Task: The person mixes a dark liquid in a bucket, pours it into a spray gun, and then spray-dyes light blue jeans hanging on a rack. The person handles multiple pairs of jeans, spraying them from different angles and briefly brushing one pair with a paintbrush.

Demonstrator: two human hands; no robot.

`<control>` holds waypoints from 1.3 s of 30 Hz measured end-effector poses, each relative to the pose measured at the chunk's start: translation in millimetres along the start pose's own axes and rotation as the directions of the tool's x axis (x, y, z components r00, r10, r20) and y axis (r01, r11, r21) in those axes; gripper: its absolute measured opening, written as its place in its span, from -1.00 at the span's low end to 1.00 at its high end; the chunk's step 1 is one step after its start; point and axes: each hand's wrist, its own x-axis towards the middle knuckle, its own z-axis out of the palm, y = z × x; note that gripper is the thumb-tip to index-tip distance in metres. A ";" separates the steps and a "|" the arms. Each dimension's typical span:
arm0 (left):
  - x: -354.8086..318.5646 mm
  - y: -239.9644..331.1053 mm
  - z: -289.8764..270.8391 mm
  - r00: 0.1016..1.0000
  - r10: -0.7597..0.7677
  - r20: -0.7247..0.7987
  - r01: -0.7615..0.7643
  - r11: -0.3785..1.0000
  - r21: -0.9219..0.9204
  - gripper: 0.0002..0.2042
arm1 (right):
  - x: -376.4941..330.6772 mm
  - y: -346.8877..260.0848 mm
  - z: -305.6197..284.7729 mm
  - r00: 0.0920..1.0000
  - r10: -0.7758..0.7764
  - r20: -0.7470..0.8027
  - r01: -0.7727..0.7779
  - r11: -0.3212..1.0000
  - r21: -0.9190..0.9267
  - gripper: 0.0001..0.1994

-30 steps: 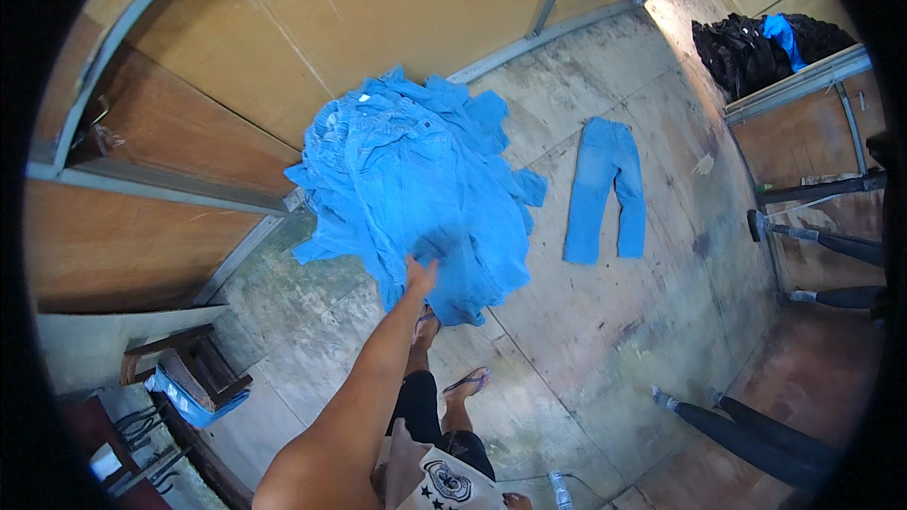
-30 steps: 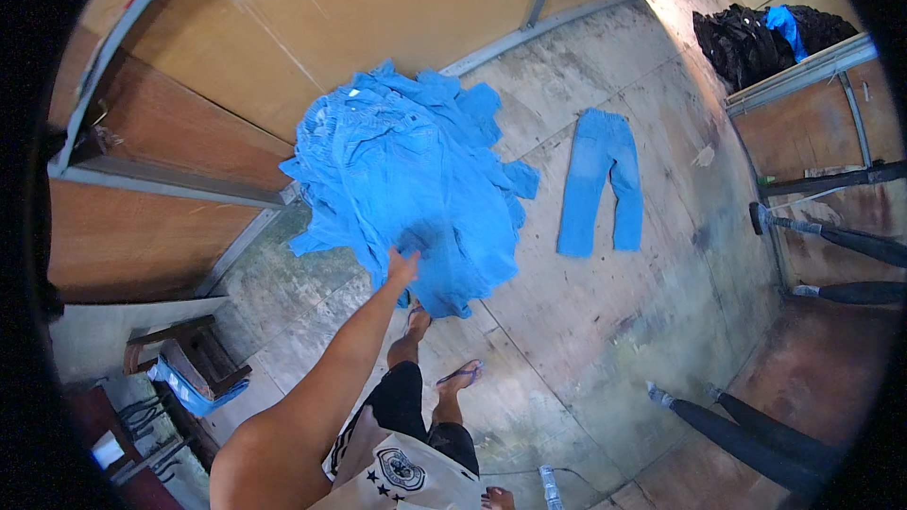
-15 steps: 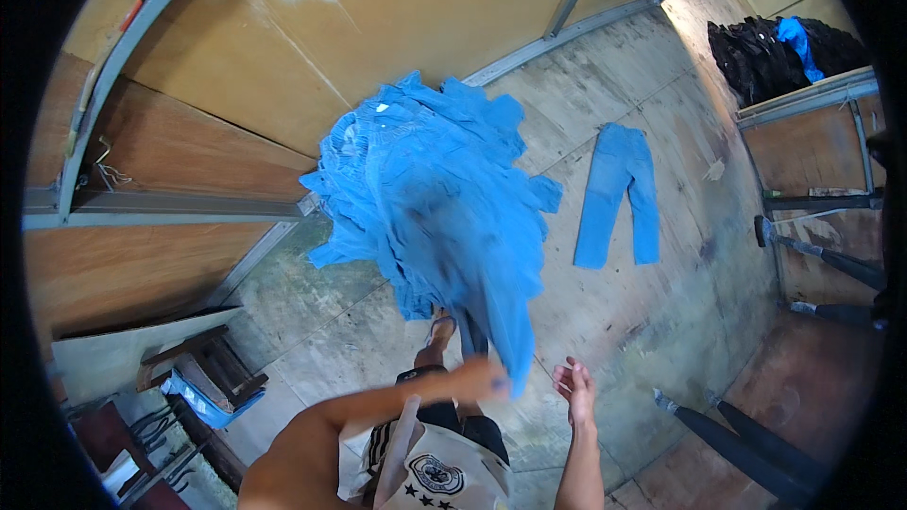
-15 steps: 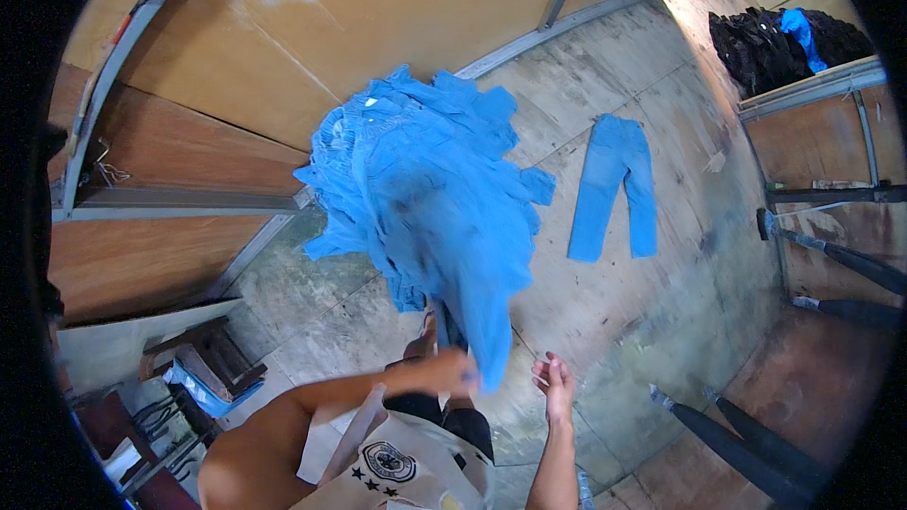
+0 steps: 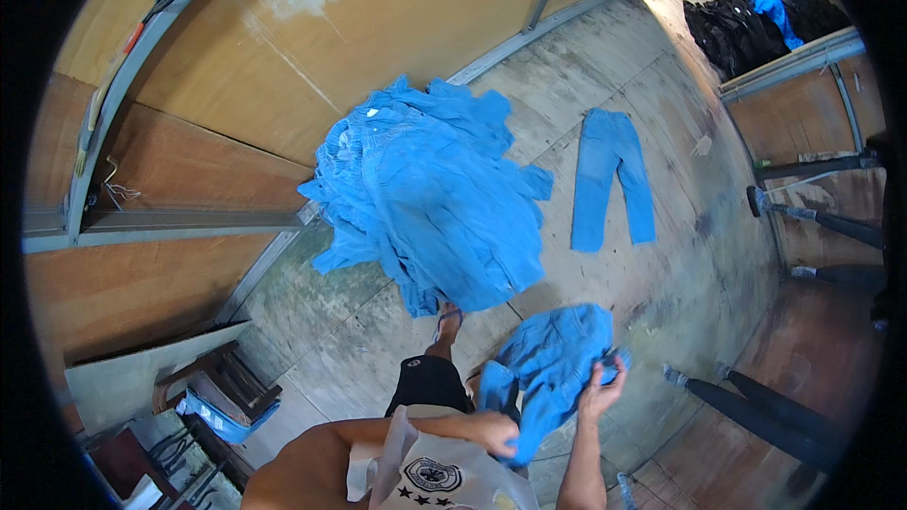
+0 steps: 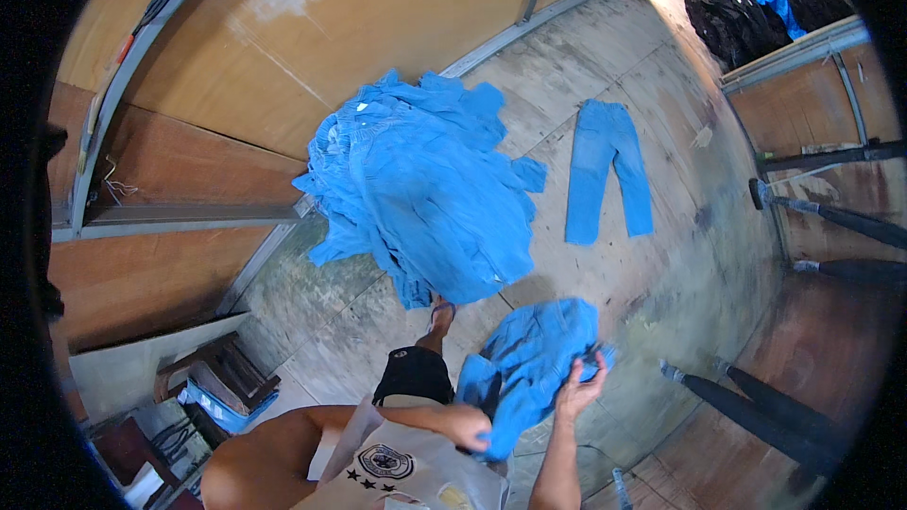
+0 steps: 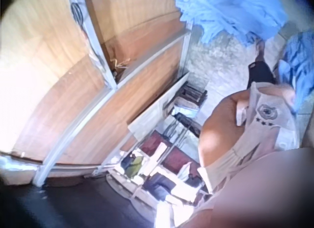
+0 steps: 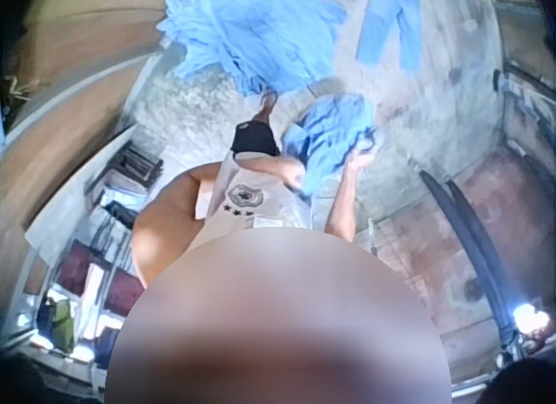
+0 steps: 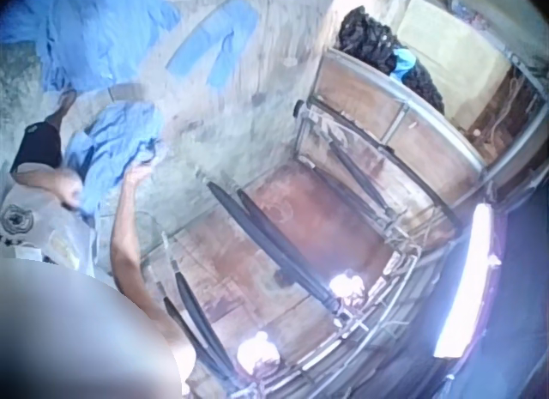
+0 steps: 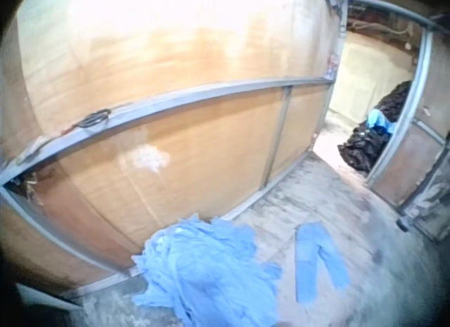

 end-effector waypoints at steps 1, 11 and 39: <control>13.7 -11.8 -9.4 0.989 -0.094 -0.118 0.114 0.977 0.178 -0.66 | 10.0 -30.5 -12.5 0.999 -0.002 0.045 0.001 0.999 0.040 -0.63; 56.9 35.8 -111.6 0.823 -0.352 -0.446 -0.315 0.372 -0.873 -0.26 | -70.0 -136.6 -86.0 0.770 -0.513 0.380 0.506 0.853 0.128 -0.48; 44.7 -4.0 30.5 0.772 0.211 -0.600 0.127 0.874 0.470 -0.55 | -199.5 -83.6 -179.3 0.944 0.320 -0.085 -0.290 0.923 0.253 -0.54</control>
